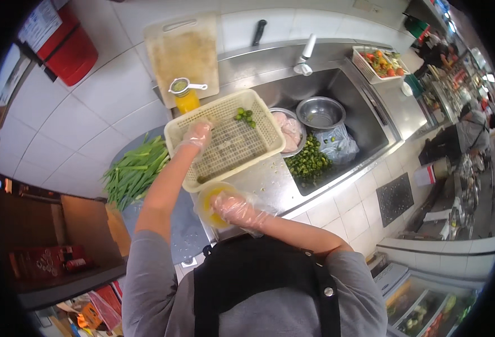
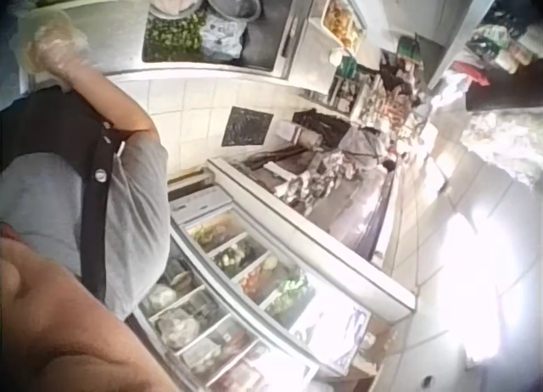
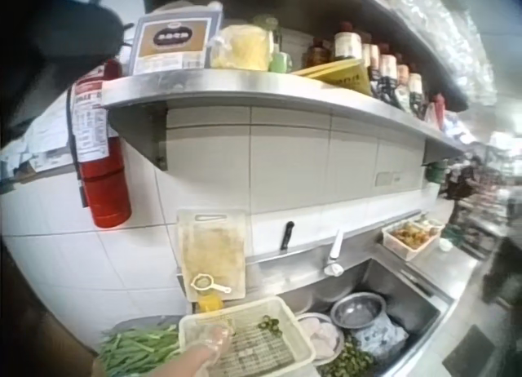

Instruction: The person, wearing gloves, squeezes citrus fruits into a plastic pitcher. They take the fruit from a white basket, squeeze them, and then pour the resulting juice into glass bottles through a funnel.

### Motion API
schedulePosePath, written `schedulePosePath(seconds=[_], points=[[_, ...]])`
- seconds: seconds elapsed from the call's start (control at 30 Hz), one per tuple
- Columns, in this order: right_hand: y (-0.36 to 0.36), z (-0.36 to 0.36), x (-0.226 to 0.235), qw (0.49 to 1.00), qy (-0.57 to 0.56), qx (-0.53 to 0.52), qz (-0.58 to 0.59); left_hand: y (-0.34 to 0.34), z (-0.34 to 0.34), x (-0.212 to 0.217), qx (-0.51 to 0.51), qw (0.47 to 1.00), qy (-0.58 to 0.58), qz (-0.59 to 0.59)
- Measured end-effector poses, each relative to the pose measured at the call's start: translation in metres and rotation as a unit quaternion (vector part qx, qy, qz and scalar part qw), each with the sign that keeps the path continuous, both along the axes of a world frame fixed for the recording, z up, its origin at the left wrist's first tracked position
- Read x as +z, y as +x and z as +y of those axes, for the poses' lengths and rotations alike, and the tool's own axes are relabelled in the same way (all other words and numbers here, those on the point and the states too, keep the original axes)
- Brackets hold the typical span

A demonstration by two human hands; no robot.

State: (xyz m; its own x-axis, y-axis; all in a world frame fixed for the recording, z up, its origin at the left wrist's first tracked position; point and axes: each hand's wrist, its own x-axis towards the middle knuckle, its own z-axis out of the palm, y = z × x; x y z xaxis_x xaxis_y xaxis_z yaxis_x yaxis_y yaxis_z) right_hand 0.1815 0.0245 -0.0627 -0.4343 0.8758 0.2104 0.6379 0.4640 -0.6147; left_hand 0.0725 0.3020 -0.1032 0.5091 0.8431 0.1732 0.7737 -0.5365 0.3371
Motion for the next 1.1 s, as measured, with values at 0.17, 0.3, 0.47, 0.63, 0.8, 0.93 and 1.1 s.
schedulePosePath(seconds=[0.17, 0.3, 0.47, 0.63, 0.8, 0.93, 1.1], points=[[-0.007, -0.005, 0.007, 0.995, 0.052, 0.009, -0.081, 0.013, 0.009, -0.017, -0.056, 0.976, 0.019, 0.211], [0.001, -0.010, 0.033, 0.953, -0.126, -0.179, 0.212, 0.003, 0.004, -0.020, -0.026, 0.988, -0.024, 0.152], [0.116, 0.001, 0.096, 0.898, -0.161, -0.410, -0.019, -0.003, -0.038, 0.030, -0.031, 0.999, -0.034, 0.008], [0.124, -0.017, 0.094, 0.928, -0.082, -0.338, 0.137, 0.005, -0.143, 0.135, -0.097, 0.889, -0.238, -0.378], [0.059, -0.006, 0.084, 0.820, -0.347, -0.137, 0.434, -0.020, -0.223, 0.163, -0.091, 0.930, -0.151, -0.322], [0.036, -0.006, 0.071, 0.841, -0.380, -0.099, 0.372, -0.043, -0.262, 0.148, -0.032, 0.960, -0.048, -0.274], [0.022, -0.014, 0.079, 0.860, -0.339, -0.038, 0.379, -0.055, -0.288, 0.136, 0.013, 0.949, -0.078, -0.306]])
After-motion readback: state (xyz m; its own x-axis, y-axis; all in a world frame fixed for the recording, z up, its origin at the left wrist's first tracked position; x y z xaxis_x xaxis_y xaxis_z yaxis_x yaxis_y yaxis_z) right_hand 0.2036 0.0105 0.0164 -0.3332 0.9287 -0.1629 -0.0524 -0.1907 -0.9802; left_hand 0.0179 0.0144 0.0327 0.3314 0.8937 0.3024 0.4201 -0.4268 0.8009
